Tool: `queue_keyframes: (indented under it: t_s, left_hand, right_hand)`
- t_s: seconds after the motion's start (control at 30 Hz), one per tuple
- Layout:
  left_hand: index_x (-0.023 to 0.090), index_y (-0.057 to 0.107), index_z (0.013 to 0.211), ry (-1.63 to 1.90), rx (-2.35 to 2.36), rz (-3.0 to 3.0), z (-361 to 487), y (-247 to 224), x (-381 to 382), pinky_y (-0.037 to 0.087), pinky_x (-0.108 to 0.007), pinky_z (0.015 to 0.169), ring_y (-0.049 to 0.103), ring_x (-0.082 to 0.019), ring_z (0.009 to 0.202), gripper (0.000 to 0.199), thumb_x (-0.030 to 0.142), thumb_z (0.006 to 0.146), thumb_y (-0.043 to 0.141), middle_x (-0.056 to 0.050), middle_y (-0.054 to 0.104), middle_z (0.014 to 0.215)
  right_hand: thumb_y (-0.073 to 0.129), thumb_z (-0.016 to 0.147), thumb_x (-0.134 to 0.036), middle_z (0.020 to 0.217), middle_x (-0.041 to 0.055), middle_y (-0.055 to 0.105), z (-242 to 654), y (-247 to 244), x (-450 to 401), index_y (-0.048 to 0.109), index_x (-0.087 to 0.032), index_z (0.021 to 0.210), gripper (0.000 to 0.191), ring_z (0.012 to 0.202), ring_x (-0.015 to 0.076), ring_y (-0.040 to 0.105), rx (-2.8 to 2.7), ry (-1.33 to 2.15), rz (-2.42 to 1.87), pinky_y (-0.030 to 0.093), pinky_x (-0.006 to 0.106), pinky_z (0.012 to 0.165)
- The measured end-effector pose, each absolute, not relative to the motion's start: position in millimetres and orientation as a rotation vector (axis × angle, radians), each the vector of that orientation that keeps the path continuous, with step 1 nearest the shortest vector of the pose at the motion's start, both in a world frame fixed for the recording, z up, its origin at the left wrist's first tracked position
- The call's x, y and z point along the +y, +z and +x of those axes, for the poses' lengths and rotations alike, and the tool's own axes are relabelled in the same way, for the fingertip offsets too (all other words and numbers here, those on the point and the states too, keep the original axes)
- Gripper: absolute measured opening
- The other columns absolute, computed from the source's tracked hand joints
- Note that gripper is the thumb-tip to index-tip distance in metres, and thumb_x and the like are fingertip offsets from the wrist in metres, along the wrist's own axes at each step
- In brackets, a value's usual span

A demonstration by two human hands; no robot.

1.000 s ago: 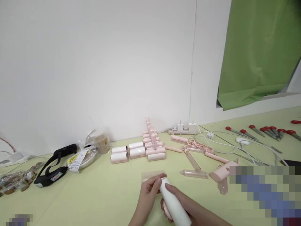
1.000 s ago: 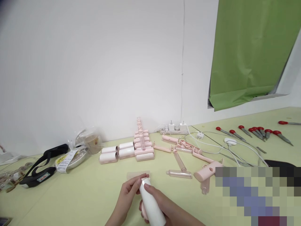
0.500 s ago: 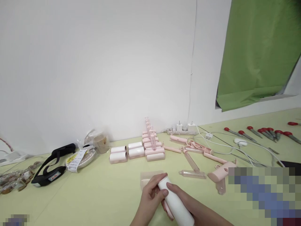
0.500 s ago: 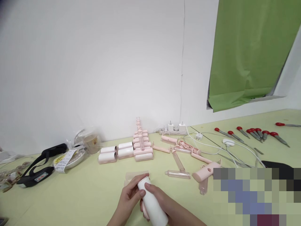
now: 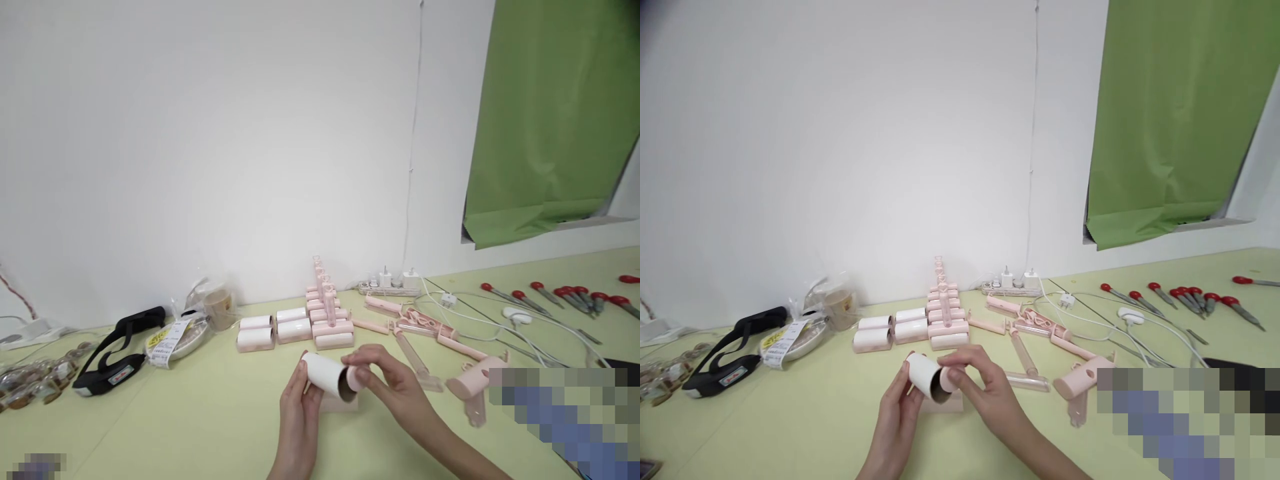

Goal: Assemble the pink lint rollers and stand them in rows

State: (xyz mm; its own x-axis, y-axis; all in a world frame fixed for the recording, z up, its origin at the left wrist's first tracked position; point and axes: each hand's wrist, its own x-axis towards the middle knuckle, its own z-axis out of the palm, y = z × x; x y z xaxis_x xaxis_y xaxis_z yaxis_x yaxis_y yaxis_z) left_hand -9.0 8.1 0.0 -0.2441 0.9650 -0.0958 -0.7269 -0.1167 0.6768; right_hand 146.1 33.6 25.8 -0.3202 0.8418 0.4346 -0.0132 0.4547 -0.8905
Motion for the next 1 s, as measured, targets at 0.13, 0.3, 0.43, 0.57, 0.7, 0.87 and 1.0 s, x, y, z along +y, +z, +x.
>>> queue_keyframes:
  t_s: [0.13,0.3,0.43,0.57,0.7,0.87,1.0]
  left_hand:
    - [0.014,0.061,0.097,1.646,0.654,0.383,-6,2,5,0.048,-0.022,0.079,0.058,-0.016,0.092,0.023,0.022,0.075,0.058,-0.007,0.064,0.094]
    - [0.011,0.061,0.094,1.639,0.635,0.325,-10,5,4,0.049,-0.025,0.077,0.060,-0.017,0.086,0.020,0.019,0.077,0.055,-0.009,0.065,0.087]
    - [0.012,0.060,0.097,1.621,0.646,0.306,-14,8,4,0.050,-0.023,0.076,0.061,-0.017,0.086,0.022,0.020,0.078,0.053,-0.007,0.066,0.086]
    - [0.010,0.061,0.091,1.569,0.670,0.265,-21,5,6,0.051,-0.024,0.071,0.063,-0.016,0.078,0.018,0.018,0.078,0.051,-0.008,0.066,0.084]
    - [0.017,0.059,0.091,1.489,0.734,0.168,-28,-1,7,0.053,-0.027,0.059,0.064,-0.019,0.070,0.020,0.021,0.071,0.057,-0.005,0.065,0.072]
    - [0.015,0.053,0.081,1.381,0.606,0.117,-31,7,7,0.043,-0.017,0.032,0.051,-0.007,0.040,0.018,0.033,0.076,0.053,-0.001,0.059,0.067]
    - [0.015,0.048,0.078,1.498,0.592,0.163,-30,16,6,0.040,-0.014,0.030,0.045,-0.004,0.039,0.017,0.032,0.080,0.047,0.001,0.054,0.067]
  right_hand:
    - [0.051,0.079,-0.032,0.114,0.0041,0.053,127,29,28,0.063,-0.028,0.090,0.016,0.110,0.0228,0.041,-1.774,0.890,-0.653,0.033,0.038,0.093]
    - [0.049,0.082,-0.031,0.120,0.0033,0.049,111,22,26,0.056,-0.031,0.106,0.026,0.112,0.0209,0.042,-1.787,0.922,-0.627,0.035,0.036,0.093]
    - [0.047,0.083,-0.028,0.108,0.0037,0.057,107,27,25,0.051,-0.029,0.113,0.031,0.102,0.0189,0.049,-1.853,0.874,-0.639,0.040,0.032,0.086]
    - [0.044,0.085,-0.025,0.108,0.0040,0.059,101,37,17,0.052,-0.027,0.112,0.028,0.101,0.0192,0.050,-2.064,0.544,-0.516,0.037,0.032,0.087]
    - [0.041,0.086,-0.027,0.117,0.0008,0.055,98,38,7,0.038,-0.031,0.124,0.039,0.106,0.0176,0.047,-2.435,0.294,-0.325,0.029,0.032,0.094]
    - [0.033,0.086,-0.021,0.125,0.0074,0.044,132,29,65,0.030,-0.022,0.128,0.042,0.115,0.0192,0.037,-1.889,0.104,-0.901,0.028,0.034,0.095]
    - [0.044,0.073,-0.011,0.111,0.0124,0.053,160,18,149,0.054,-0.016,0.105,0.034,0.106,0.0261,0.043,-1.985,0.159,-1.358,0.027,0.040,0.091]
